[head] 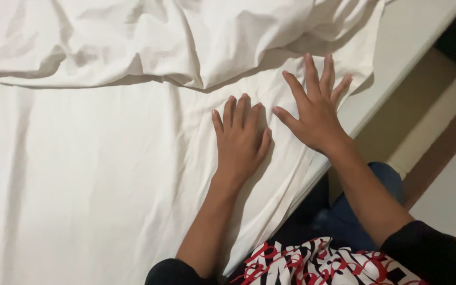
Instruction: The person sits on a bed and smooths out a white sheet by hand. They pull and adjust the fabric across the mattress surface, working to remove wrinkles and align the sheet.
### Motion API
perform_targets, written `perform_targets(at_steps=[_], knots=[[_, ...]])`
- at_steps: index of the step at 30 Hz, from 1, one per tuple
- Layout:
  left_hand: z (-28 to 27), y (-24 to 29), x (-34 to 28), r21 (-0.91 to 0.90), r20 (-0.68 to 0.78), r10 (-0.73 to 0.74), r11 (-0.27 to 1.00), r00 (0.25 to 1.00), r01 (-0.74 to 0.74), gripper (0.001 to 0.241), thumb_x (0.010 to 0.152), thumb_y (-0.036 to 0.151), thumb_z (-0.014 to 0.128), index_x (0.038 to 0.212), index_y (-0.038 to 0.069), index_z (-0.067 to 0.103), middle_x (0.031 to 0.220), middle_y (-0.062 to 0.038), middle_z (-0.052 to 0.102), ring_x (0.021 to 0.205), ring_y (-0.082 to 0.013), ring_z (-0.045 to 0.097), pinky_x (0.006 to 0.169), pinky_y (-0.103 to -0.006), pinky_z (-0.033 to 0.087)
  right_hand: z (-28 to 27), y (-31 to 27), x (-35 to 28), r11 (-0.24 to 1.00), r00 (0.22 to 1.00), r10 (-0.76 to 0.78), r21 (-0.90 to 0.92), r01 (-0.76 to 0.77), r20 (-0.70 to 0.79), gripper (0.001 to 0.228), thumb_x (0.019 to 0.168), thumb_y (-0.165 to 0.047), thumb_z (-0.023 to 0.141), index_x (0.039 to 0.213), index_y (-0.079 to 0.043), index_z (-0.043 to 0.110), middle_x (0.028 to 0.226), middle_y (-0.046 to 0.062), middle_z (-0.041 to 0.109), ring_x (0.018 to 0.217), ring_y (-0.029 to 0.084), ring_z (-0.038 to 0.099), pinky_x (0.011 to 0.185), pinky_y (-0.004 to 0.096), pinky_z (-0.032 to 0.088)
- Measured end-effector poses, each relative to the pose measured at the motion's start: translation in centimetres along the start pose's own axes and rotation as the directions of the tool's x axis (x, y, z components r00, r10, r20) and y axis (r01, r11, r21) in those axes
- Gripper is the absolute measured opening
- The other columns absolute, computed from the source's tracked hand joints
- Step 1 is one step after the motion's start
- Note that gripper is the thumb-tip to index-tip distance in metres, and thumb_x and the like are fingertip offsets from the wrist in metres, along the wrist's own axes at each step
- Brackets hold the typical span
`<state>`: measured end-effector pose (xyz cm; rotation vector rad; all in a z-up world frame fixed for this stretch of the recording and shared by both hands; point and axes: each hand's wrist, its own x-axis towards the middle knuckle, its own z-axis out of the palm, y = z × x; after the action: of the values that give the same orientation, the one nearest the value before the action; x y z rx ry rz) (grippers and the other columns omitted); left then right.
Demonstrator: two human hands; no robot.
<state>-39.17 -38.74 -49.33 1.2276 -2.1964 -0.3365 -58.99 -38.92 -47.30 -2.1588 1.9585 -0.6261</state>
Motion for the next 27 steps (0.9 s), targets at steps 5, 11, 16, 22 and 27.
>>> perform_targets(at_steps=[5,11,16,22,27], knots=[[-1.3,-0.5,0.7,0.000,-0.055,-0.052,0.999,0.997,0.052,0.059,0.087,0.021,0.073,0.141,0.003,0.056,0.156,-0.024,0.041,0.145,-0.0543,0.032,0.115,-0.0710,0.029,0.9,0.3,3.6,0.988,0.988,-0.154,-0.005,0.154,0.013,0.065,0.100,-0.037,0.069,0.159,-0.019,0.046,0.170,0.025,0.021,0.156,0.054,0.006,0.117,0.081,0.002],[-2.0,-1.1,1.1,0.084,-0.031,-0.088,0.992,0.996,0.091,0.062,0.083,0.017,0.075,0.140,0.003,0.057,0.155,-0.025,0.040,0.143,-0.0570,0.032,0.113,-0.0708,0.031,1.8,0.6,8.1,0.959,0.962,-0.275,-0.071,0.274,0.007,0.073,0.100,-0.030,0.073,0.165,-0.023,0.041,0.165,0.029,0.024,0.147,0.062,0.020,0.113,0.081,0.015],[-2.0,-1.6,1.8,0.100,-0.023,-0.108,0.989,0.994,0.109,0.059,0.084,0.015,0.075,0.140,0.005,0.057,0.156,-0.025,0.041,0.143,-0.0575,0.033,0.114,-0.0715,0.031,2.8,1.2,11.0,0.962,0.966,-0.259,-0.090,0.259,0.008,0.080,0.094,-0.021,0.078,0.165,-0.028,0.041,0.164,0.031,0.019,0.141,0.062,0.023,0.109,0.082,0.020],[-1.5,-4.1,5.9,0.278,-0.074,-0.081,0.956,0.994,0.099,0.059,0.082,0.016,0.075,0.139,0.009,0.058,0.159,-0.016,0.042,0.140,-0.0517,0.039,0.108,-0.0767,0.031,4.4,2.7,12.5,0.943,0.924,-0.323,-0.148,0.298,-0.203,0.037,0.095,-0.011,0.080,0.130,-0.017,0.070,0.162,0.025,0.039,0.149,0.059,0.029,0.116,0.080,0.020],[-0.1,-6.3,9.2,0.374,-0.140,-0.076,0.919,0.987,0.124,0.063,0.081,0.023,0.081,0.140,0.014,0.060,0.159,-0.008,0.042,0.139,-0.0462,0.042,0.111,-0.0814,0.026,2.0,1.9,11.9,0.944,0.908,-0.298,0.051,0.327,-0.294,0.016,0.095,-0.001,0.078,0.107,-0.002,0.069,0.154,0.016,0.054,0.141,0.044,0.047,0.120,0.068,0.030]])
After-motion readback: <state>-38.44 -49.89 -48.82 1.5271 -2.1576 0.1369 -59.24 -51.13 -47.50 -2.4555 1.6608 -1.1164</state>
